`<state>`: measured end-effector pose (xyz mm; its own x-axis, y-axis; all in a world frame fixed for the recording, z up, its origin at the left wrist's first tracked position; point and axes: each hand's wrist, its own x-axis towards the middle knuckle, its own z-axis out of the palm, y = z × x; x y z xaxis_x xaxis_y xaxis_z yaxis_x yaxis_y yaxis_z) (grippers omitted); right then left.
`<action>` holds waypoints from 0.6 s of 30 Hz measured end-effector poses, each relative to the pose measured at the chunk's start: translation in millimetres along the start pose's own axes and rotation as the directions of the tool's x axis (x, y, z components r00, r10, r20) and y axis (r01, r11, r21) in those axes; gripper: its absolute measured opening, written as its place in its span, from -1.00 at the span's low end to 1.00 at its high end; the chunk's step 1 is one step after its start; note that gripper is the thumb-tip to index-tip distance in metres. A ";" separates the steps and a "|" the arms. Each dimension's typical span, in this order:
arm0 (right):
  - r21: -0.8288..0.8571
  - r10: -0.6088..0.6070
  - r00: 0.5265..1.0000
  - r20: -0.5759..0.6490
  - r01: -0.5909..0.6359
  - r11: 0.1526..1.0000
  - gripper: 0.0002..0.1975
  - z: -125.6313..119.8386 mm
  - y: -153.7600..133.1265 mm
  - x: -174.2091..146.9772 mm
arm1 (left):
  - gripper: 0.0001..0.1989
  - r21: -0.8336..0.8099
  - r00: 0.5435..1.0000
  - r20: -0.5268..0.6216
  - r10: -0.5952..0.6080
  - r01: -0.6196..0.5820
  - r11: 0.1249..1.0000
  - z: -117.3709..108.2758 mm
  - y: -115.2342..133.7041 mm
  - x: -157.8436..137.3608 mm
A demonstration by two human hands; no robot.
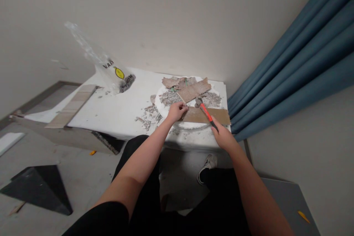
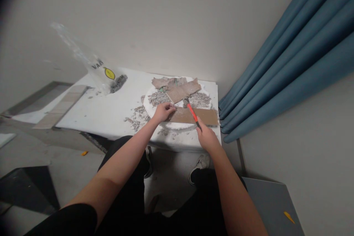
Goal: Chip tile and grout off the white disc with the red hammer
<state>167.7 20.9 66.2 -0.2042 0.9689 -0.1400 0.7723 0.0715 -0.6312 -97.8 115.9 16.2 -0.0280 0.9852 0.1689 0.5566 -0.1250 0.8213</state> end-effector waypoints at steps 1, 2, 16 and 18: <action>-0.004 0.001 1.000 0.000 -0.001 1.000 -0.37 -0.2 -0.1 0.0 | -0.87 0.004 1.000 -0.003 0.003 -0.003 1.000 0.0 -0.2 0.1; -0.007 0.003 1.000 -0.001 -0.003 1.000 -0.37 -0.4 -0.2 0.0 | -0.87 0.010 1.000 -0.006 0.004 -0.004 1.000 0.0 -0.5 0.1; -0.021 0.005 1.000 -0.006 -0.005 1.000 -0.37 -0.9 -3.4 -1.1 | -0.88 0.057 0.997 0.000 0.080 -0.079 0.995 1.7 -5.7 -3.0; -0.032 0.004 1.000 -0.023 -0.004 0.999 -0.38 -2.6 -6.4 -3.6 | -0.89 0.055 0.995 -0.023 0.097 -0.095 0.994 4.1 -7.9 -6.1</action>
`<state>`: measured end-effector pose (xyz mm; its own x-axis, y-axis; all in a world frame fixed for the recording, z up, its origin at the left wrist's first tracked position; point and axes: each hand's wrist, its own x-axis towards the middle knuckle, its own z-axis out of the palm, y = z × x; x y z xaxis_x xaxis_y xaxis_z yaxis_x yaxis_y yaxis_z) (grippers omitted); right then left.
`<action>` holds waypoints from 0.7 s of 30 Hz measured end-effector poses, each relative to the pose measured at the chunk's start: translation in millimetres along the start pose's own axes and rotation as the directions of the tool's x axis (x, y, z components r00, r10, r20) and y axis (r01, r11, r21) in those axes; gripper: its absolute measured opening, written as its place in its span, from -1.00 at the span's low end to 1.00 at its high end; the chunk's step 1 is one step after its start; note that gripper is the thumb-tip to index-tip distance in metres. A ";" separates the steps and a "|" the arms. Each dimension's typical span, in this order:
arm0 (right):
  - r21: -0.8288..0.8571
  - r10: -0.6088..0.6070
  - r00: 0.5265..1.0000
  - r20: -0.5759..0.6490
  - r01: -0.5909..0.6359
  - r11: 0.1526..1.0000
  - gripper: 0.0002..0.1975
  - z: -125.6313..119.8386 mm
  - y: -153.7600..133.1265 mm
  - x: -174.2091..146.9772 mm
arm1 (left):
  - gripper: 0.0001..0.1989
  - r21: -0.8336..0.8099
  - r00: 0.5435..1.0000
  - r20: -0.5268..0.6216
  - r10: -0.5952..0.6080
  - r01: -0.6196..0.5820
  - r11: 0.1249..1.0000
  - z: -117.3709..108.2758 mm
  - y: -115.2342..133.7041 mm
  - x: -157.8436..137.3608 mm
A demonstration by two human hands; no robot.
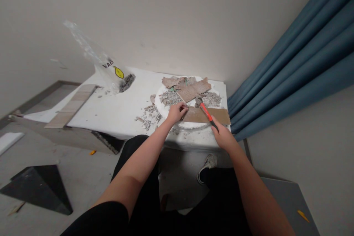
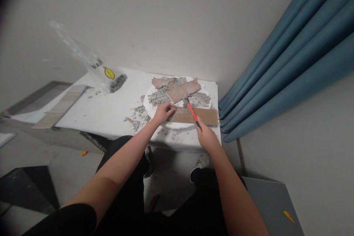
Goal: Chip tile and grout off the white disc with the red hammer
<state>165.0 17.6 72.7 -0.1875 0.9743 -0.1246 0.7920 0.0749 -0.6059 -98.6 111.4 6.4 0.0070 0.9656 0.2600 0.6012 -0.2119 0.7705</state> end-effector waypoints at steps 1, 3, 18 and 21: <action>-0.006 -0.011 1.000 -0.011 0.011 1.000 -0.39 -1.2 -2.4 -2.1 | -0.87 0.001 1.000 -0.012 0.007 -0.007 1.000 1.4 -0.8 -1.6; -0.015 -0.054 0.998 -0.034 0.053 0.998 -0.39 -3.5 -8.9 -7.7 | -0.81 0.006 0.999 -0.030 0.018 -0.018 1.000 4.2 -1.9 -4.4; -0.209 -0.061 0.998 0.030 0.066 0.976 -0.38 -3.8 -41.0 -29.4 | -0.56 -0.083 0.999 -0.038 -0.022 0.019 0.996 9.4 -3.0 -11.6; -0.229 -0.079 0.996 0.030 0.084 0.970 -0.38 -4.2 -40.9 -30.6 | -0.54 -0.082 0.999 -0.036 -0.029 0.026 0.996 8.5 -2.1 -11.3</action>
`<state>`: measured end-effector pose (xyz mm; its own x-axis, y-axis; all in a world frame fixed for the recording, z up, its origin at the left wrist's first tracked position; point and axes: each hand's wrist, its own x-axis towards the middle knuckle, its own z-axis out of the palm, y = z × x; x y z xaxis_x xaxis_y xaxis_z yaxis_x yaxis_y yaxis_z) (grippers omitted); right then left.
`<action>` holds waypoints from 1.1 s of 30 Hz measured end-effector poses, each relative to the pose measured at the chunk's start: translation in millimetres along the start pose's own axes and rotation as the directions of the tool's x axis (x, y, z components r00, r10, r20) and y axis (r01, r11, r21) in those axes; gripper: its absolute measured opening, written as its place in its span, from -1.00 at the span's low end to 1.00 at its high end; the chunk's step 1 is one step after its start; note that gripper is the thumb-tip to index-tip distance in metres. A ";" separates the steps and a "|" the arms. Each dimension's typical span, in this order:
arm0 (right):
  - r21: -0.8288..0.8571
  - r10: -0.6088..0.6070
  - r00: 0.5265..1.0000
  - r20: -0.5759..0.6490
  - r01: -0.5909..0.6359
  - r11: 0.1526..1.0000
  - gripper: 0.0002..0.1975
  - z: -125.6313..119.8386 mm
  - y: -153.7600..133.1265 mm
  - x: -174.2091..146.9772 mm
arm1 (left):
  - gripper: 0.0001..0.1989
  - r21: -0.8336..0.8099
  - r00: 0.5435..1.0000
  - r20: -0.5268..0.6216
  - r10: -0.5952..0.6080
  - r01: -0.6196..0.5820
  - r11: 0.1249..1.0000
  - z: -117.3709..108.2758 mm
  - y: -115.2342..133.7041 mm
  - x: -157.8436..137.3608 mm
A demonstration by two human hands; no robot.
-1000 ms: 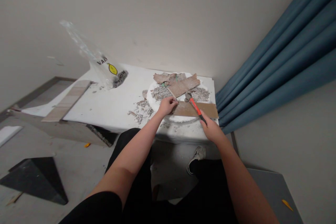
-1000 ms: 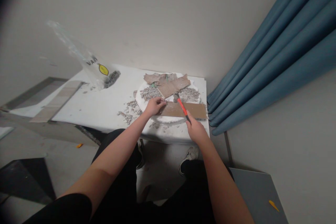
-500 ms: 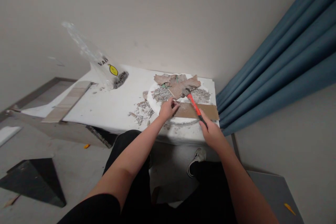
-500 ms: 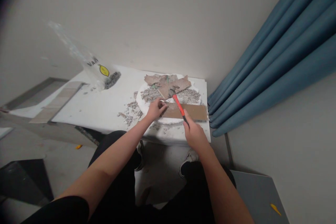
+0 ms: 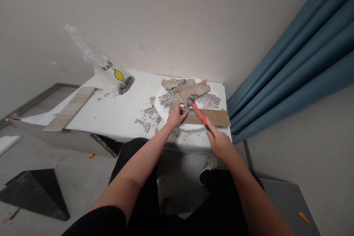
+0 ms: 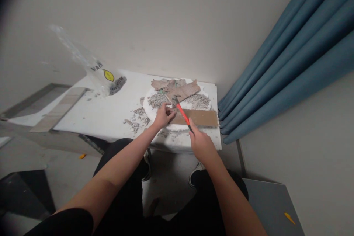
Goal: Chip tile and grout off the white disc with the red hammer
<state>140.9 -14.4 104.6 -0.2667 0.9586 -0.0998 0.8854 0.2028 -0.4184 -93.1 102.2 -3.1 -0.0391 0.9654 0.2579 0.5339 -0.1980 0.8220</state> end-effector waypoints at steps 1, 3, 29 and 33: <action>-0.002 -0.007 1.000 -0.013 0.007 1.000 -0.38 0.1 0.0 -0.4 | -0.54 -0.001 1.000 0.002 0.002 -0.002 1.000 -0.3 0.4 0.1; -0.016 -0.008 1.000 -0.012 0.008 1.000 -0.38 0.4 -0.3 -0.8 | -0.54 -0.004 1.000 0.010 0.010 -0.010 1.000 -0.8 1.2 0.2; -0.043 0.020 0.999 0.037 -0.018 0.999 -0.36 -2.4 -1.9 -2.0 | -0.52 0.036 0.999 0.015 0.040 -0.040 0.999 -0.2 1.8 -0.1; -0.032 0.009 1.000 0.009 -0.009 0.999 -0.35 -0.9 -1.0 -1.1 | -0.53 0.030 0.999 0.025 0.044 -0.045 0.999 -1.1 2.0 0.2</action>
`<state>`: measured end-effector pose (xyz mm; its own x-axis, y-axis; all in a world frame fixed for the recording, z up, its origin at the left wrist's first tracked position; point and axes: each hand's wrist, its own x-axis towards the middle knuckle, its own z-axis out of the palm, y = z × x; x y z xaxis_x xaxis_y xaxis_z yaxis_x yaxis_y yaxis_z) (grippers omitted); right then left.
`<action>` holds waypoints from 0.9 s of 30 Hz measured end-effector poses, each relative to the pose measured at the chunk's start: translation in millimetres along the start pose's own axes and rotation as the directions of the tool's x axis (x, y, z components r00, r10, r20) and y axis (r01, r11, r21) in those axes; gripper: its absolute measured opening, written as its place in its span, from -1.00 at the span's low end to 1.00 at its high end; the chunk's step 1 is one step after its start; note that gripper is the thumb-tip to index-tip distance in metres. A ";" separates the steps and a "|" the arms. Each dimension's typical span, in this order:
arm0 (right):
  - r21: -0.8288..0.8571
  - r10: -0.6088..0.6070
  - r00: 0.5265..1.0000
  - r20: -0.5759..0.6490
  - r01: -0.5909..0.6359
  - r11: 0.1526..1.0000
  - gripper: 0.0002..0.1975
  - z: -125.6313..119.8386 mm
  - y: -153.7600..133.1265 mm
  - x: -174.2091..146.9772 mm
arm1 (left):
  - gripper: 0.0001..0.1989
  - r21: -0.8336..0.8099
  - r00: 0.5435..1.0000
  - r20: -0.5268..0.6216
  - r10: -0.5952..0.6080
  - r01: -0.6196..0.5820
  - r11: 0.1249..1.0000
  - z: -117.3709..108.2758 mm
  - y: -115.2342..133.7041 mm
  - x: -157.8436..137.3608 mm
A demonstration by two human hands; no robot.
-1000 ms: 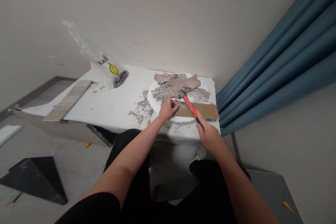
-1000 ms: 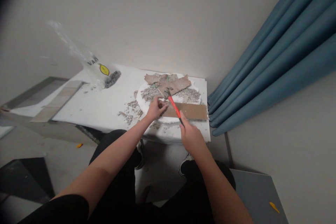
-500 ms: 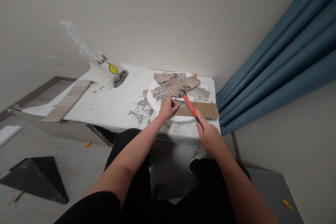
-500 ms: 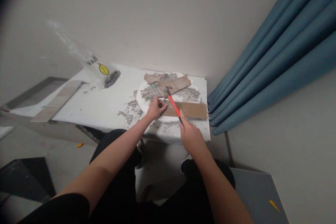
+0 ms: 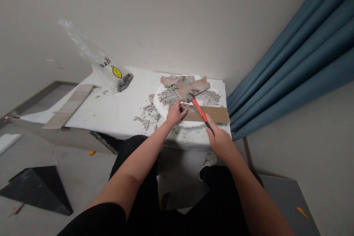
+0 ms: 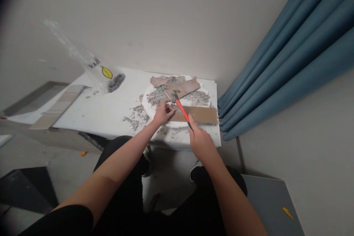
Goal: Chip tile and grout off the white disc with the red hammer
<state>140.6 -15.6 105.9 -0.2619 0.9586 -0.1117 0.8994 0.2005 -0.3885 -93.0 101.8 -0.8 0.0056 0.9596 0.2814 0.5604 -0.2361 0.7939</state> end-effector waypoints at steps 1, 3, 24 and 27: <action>0.000 0.000 1.000 -0.002 0.000 1.000 -0.35 0.1 -0.3 0.3 | -0.52 0.002 1.000 0.002 0.003 -0.003 1.000 -0.1 -0.1 0.2; -0.016 0.005 1.000 0.023 -0.005 1.000 -0.35 -0.1 -1.5 0.7 | -0.50 0.015 1.000 -0.005 0.001 -0.001 1.000 0.1 -0.6 0.8; -0.039 0.024 0.999 0.027 -0.023 0.999 -0.35 1.5 -3.3 0.4 | -0.46 0.004 1.000 0.002 0.002 -0.002 1.000 1.1 -1.1 3.0; -0.032 0.023 0.999 0.026 -0.022 0.999 -0.35 -0.8 -3.9 -1.5 | -0.43 -0.008 1.000 -0.005 0.020 -0.020 1.000 1.3 -1.4 3.3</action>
<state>137.8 -17.6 108.3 -0.2507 0.9572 -0.1447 0.9154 0.1858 -0.3569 -92.7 105.4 -1.7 0.0122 0.9539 0.2997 0.5535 -0.2561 0.7925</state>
